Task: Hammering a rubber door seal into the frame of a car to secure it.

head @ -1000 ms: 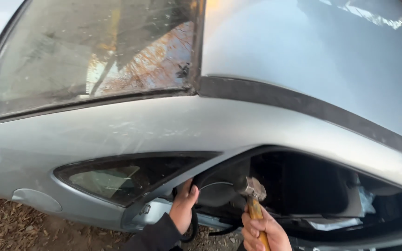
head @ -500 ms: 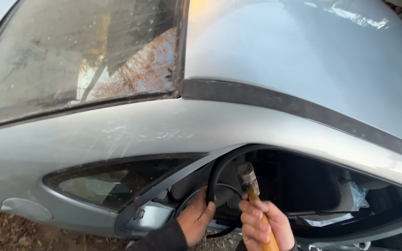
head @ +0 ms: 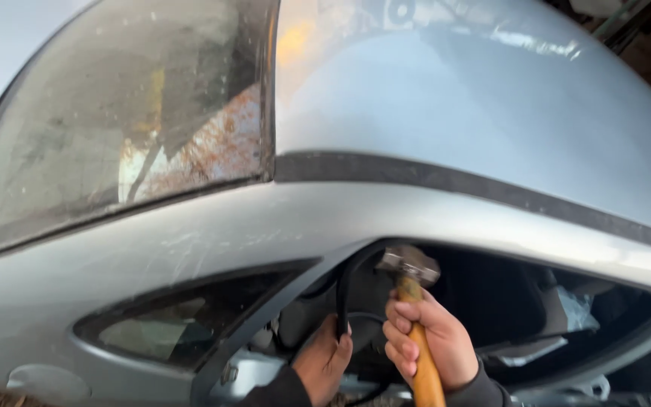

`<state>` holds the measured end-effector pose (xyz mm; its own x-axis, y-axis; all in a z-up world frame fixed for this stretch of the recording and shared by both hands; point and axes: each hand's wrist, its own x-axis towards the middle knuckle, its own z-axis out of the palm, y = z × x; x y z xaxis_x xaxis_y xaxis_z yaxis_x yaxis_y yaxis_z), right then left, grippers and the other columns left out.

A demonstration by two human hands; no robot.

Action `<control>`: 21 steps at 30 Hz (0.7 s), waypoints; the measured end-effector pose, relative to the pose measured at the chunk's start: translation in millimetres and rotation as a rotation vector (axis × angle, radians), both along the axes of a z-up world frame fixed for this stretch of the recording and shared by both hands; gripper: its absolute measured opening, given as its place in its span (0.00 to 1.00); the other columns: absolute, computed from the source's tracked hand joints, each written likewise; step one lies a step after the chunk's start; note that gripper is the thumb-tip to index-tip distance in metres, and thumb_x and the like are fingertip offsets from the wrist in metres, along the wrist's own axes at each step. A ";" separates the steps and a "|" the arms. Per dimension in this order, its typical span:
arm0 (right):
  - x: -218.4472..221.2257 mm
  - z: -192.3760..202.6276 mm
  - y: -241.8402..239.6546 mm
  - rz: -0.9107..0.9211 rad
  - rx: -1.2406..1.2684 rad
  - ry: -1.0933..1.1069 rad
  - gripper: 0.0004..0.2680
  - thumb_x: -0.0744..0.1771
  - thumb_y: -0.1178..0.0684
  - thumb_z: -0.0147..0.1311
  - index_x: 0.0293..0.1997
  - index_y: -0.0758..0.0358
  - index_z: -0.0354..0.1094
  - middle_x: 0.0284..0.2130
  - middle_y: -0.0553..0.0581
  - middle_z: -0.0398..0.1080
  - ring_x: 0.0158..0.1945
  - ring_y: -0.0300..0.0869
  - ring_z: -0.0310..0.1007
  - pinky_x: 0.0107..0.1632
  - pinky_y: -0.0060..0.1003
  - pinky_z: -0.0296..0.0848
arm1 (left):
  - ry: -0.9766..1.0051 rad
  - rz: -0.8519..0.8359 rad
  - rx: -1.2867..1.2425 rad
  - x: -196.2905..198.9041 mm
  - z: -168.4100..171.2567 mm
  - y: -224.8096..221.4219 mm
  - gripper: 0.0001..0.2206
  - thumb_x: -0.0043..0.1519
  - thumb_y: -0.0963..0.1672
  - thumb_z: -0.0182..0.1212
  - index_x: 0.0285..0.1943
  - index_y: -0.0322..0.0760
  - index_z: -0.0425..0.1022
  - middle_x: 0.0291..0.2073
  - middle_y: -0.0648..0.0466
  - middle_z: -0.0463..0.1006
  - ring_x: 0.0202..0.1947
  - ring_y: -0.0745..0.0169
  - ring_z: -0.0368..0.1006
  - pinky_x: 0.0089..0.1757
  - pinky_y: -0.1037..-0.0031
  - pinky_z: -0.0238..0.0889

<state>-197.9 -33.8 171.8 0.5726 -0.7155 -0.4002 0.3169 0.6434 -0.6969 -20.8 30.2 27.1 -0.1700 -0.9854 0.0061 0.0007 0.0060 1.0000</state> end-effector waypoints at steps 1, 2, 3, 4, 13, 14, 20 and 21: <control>22.1 31.4 8.6 -0.113 -0.150 0.071 0.02 0.66 0.60 0.42 0.40 0.62 0.54 0.22 0.56 0.59 0.12 0.40 0.56 0.13 0.34 0.60 | -0.008 0.019 0.009 0.9 -4.0 -5.8 0.30 0.69 0.59 0.35 0.56 0.29 0.61 0.39 0.43 0.69 0.38 0.50 0.69 0.43 0.62 0.64; 19.5 25.8 9.6 -0.125 -0.145 0.069 0.02 0.66 0.60 0.42 0.40 0.62 0.54 0.22 0.56 0.59 0.12 0.40 0.56 0.13 0.34 0.60 | -0.011 0.008 0.014 2.2 -5.7 -3.9 0.30 0.69 0.59 0.35 0.56 0.29 0.61 0.39 0.43 0.69 0.38 0.50 0.69 0.43 0.62 0.64; 16.7 19.8 10.7 -0.181 -0.079 0.094 0.02 0.66 0.60 0.42 0.40 0.61 0.55 0.22 0.55 0.59 0.12 0.40 0.56 0.13 0.34 0.59 | -0.025 0.011 0.036 3.4 -7.7 -2.0 0.30 0.69 0.59 0.35 0.57 0.29 0.60 0.40 0.42 0.70 0.40 0.49 0.70 0.44 0.62 0.65; 14.8 14.5 8.3 -0.233 -0.023 0.116 0.03 0.66 0.59 0.41 0.41 0.61 0.55 0.22 0.54 0.58 0.13 0.39 0.55 0.12 0.34 0.58 | -0.040 0.019 0.048 5.6 -9.1 -4.9 0.30 0.69 0.59 0.35 0.59 0.29 0.59 0.40 0.42 0.71 0.41 0.48 0.71 0.46 0.61 0.65; 34.8 12.8 20.1 -0.268 0.028 0.007 0.05 0.67 0.54 0.40 0.30 0.59 0.54 0.17 0.51 0.57 0.12 0.37 0.51 0.13 0.31 0.55 | -0.091 0.061 0.141 28.3 -12.9 -13.0 0.33 0.69 0.59 0.34 0.70 0.28 0.48 0.60 0.39 0.63 0.59 0.44 0.65 0.56 0.59 0.60; 31.5 6.8 14.6 -0.253 0.026 0.008 0.05 0.67 0.54 0.40 0.30 0.59 0.54 0.17 0.51 0.57 0.12 0.37 0.51 0.13 0.31 0.55 | -0.089 0.077 0.140 30.3 -7.5 -11.8 0.33 0.69 0.59 0.34 0.70 0.28 0.48 0.60 0.39 0.63 0.59 0.44 0.65 0.56 0.59 0.60; 24.5 -15.1 8.9 0.054 0.142 -0.285 0.11 0.70 0.51 0.41 0.28 0.62 0.54 0.13 0.52 0.53 0.13 0.39 0.52 0.18 0.30 0.58 | -0.099 0.124 0.137 25.8 13.3 -3.2 0.28 0.69 0.56 0.34 0.64 0.28 0.56 0.55 0.36 0.69 0.54 0.42 0.70 0.54 0.60 0.62; 18.3 -25.6 10.6 0.030 0.148 -0.278 0.11 0.69 0.50 0.42 0.27 0.61 0.54 0.13 0.52 0.53 0.13 0.40 0.53 0.18 0.31 0.58 | -0.101 0.114 0.111 21.8 4.5 -1.9 0.27 0.69 0.55 0.35 0.63 0.28 0.57 0.54 0.36 0.69 0.54 0.42 0.70 0.54 0.60 0.62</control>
